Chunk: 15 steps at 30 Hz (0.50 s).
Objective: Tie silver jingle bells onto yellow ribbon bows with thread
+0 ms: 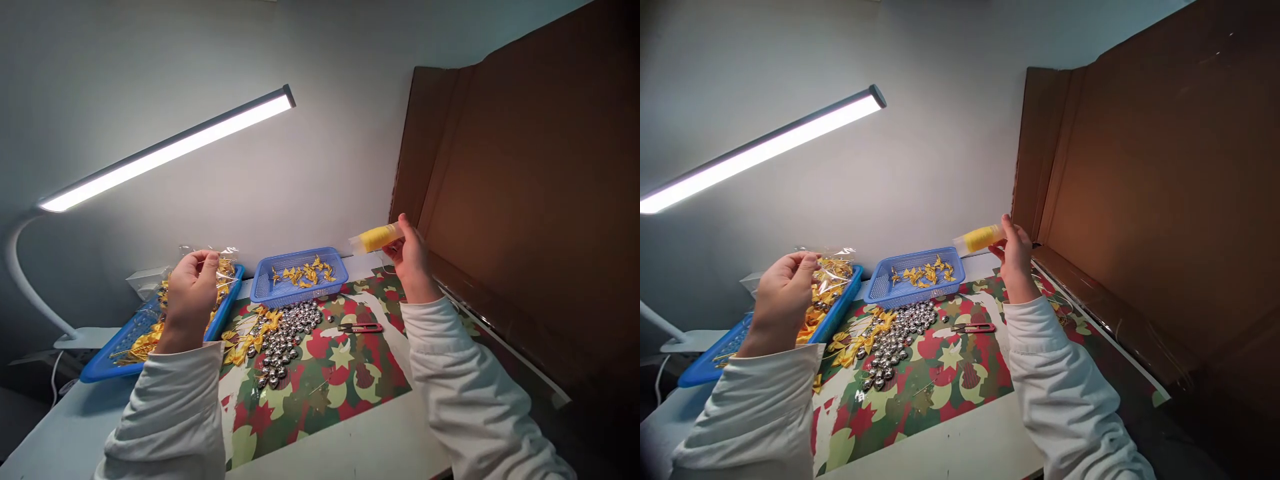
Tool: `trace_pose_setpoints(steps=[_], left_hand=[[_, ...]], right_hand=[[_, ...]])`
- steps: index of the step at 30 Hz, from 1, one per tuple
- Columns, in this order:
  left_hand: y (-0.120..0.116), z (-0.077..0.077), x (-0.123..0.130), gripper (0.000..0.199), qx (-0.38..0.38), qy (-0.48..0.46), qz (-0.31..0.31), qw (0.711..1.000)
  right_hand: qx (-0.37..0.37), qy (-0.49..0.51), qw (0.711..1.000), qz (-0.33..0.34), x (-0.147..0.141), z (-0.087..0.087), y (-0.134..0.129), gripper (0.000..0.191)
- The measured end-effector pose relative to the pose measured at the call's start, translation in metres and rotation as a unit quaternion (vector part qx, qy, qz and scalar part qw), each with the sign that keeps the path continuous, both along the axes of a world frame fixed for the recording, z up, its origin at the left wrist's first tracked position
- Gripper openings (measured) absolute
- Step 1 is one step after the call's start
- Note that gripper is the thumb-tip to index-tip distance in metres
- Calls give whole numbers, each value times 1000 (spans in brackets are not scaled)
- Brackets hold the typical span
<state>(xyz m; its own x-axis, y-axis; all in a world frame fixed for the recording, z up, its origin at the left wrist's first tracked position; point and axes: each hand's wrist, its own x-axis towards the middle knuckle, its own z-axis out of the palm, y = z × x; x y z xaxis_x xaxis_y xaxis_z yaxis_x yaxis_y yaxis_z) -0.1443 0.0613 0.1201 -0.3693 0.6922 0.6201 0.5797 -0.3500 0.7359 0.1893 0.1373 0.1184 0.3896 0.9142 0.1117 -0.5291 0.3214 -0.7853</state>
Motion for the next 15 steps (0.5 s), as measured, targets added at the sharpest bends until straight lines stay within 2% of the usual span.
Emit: trace_pose_setpoints(steps=[4, 8, 10, 15], left_hand=[[2, 8, -6, 10, 44, -165, 91, 981], [-5, 16, -11, 12, 129, -264, 151, 944], [-7, 18, -8, 14, 135, -280, 130, 941], [2, 8, 20, 11, 61, -267, -12, 962]], right_hand=[[5, -48, 998, -27, -5, -2, -1, 50], [11, -51, 999, -4, -17, -8, -2, 53], [8, -54, 998, 26, -26, -12, -4, 53], [5, -55, 993, 104, -48, -18, -11, 53]])
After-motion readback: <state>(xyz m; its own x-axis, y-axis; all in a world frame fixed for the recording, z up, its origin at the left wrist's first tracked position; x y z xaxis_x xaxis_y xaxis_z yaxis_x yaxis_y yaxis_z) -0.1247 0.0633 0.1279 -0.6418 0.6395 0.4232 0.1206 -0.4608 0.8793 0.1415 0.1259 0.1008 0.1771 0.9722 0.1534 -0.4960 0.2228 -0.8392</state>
